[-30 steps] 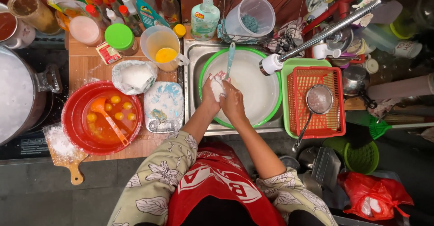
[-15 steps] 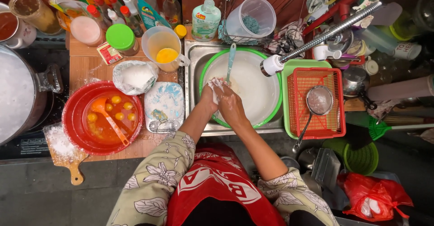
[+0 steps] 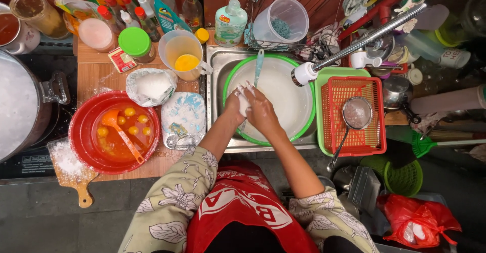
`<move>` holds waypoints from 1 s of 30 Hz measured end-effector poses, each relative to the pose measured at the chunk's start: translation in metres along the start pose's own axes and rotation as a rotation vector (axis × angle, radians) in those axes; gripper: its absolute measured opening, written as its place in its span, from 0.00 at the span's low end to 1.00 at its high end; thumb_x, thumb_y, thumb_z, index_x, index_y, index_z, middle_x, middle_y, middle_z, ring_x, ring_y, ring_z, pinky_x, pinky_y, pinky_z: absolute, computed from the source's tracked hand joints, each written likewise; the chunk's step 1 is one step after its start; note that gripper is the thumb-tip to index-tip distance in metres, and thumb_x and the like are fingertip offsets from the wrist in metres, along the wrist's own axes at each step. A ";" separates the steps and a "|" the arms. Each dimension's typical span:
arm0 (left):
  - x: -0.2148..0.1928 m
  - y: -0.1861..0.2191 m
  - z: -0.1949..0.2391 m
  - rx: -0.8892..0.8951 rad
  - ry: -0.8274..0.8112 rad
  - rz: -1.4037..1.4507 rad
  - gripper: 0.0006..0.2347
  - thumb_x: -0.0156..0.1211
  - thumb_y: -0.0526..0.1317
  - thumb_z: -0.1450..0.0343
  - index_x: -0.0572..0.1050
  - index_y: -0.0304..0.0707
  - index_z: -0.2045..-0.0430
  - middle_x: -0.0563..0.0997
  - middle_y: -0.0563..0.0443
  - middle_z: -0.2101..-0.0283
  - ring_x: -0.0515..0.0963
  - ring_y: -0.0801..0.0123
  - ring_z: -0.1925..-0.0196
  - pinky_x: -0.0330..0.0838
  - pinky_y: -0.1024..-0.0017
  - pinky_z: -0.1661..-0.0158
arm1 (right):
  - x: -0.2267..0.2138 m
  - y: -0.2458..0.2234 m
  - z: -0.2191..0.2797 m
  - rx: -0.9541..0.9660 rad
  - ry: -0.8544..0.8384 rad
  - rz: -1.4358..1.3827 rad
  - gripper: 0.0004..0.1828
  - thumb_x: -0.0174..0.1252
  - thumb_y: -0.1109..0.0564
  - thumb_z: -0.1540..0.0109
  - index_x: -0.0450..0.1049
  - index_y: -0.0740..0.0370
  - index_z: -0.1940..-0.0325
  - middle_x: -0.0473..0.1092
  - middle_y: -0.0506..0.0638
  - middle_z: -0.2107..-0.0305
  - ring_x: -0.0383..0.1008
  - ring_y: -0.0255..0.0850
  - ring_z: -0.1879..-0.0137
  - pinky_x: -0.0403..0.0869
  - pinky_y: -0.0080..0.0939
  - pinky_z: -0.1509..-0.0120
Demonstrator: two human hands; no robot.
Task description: The person mixes a white dough-like substance in a green bowl using a spoon. They then scoop the mixture into a small white bowl, press it into a ball, and repeatedly transfer it between the bowls while kneading it by hand.
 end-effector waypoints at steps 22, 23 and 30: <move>-0.012 0.029 0.052 -0.009 -0.143 0.384 0.17 0.43 0.45 0.24 0.78 0.40 0.78 0.80 0.48 0.77 0.78 0.65 0.78 0.71 0.73 0.75 | 0.072 0.013 -0.013 0.002 -0.051 0.111 0.23 0.61 0.69 0.46 0.77 0.65 0.45 0.76 0.63 0.59 0.80 0.62 0.53 0.80 0.58 0.50; -0.013 0.037 0.067 0.005 -0.135 0.344 0.16 0.42 0.45 0.25 0.77 0.43 0.78 0.79 0.53 0.78 0.78 0.70 0.77 0.67 0.78 0.77 | 0.069 0.002 -0.015 -0.022 -0.059 0.098 0.24 0.60 0.69 0.45 0.76 0.65 0.44 0.76 0.62 0.58 0.80 0.63 0.52 0.80 0.58 0.50; -0.045 0.068 0.084 0.033 -0.156 0.493 0.12 0.44 0.40 0.26 0.76 0.38 0.75 0.78 0.48 0.77 0.75 0.65 0.76 0.70 0.76 0.73 | 0.066 -0.069 -0.029 -0.225 -0.075 0.155 0.18 0.54 0.68 0.44 0.78 0.60 0.51 0.76 0.56 0.65 0.80 0.60 0.57 0.80 0.55 0.57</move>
Point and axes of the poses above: each hand's wrist, its own z-axis away from the middle knuckle, its own x-axis out of the palm, y = z × x, the point moved 9 cm from there along -z, towards the middle knuckle
